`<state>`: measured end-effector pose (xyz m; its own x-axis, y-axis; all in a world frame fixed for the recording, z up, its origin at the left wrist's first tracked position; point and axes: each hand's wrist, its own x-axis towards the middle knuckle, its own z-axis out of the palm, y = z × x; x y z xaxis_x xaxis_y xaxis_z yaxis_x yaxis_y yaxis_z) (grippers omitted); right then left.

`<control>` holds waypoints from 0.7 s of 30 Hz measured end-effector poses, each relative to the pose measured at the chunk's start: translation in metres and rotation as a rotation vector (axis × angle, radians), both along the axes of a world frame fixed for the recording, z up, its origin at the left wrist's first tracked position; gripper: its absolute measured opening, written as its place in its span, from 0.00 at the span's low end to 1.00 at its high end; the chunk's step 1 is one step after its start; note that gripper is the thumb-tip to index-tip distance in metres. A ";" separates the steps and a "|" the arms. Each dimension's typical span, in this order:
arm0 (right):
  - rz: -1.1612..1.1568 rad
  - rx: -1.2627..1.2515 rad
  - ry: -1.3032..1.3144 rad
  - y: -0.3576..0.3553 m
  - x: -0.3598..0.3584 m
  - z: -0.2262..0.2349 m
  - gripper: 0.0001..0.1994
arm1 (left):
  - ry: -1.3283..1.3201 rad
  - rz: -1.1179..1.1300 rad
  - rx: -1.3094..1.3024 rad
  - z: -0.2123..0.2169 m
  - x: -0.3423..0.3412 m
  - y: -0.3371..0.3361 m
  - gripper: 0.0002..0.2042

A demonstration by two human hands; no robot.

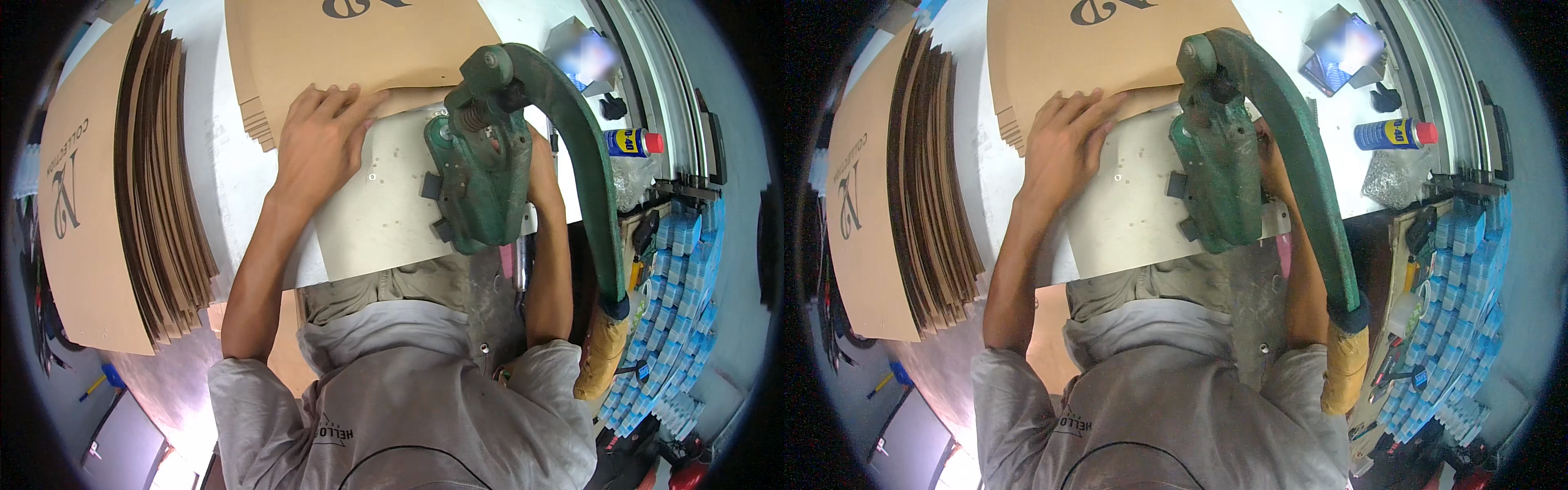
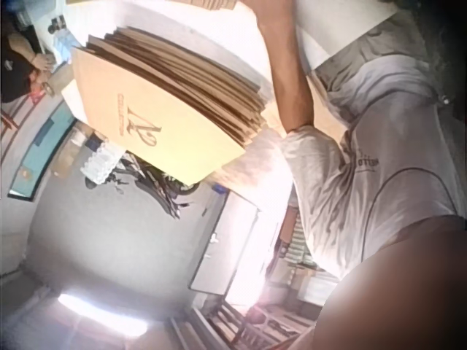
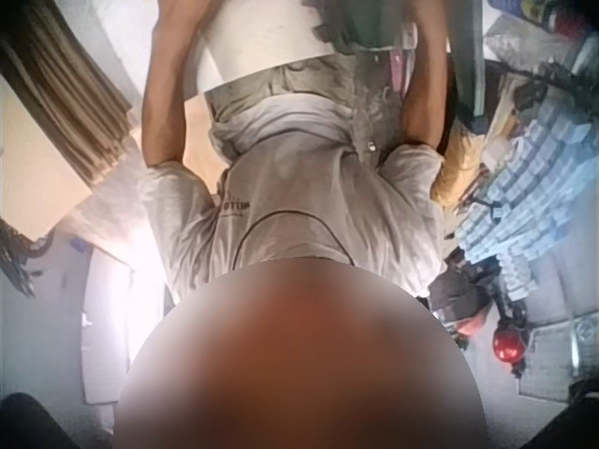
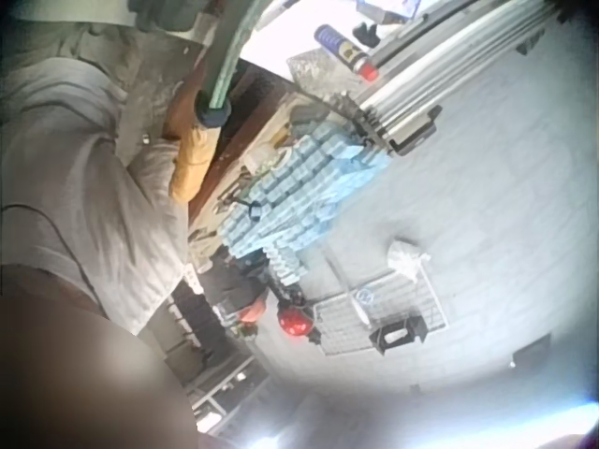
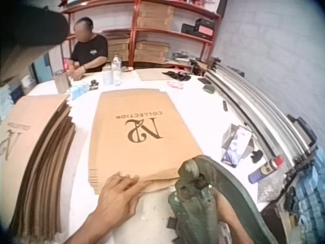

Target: The person repeatedly places flat cardboard pieces under a green manual hole puncher, presses the handle to punch holes, and stacks the finished pieces. The person also briefly sits on a green stool to gather more cardboard from the floor.

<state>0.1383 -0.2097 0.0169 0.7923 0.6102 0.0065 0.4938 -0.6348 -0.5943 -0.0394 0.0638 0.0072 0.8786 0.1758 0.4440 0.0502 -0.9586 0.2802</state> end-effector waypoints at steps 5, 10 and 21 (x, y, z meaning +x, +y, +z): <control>0.004 0.244 0.126 -0.009 -0.007 -0.007 0.16 | 0.000 -0.006 -0.015 0.003 0.003 -0.003 0.20; -0.007 0.280 0.138 -0.009 -0.002 -0.014 0.13 | 0.016 0.011 -0.013 0.004 0.001 -0.003 0.21; 0.115 0.408 0.297 0.002 0.022 -0.053 0.14 | 0.110 -0.009 -0.025 0.016 0.005 0.004 0.32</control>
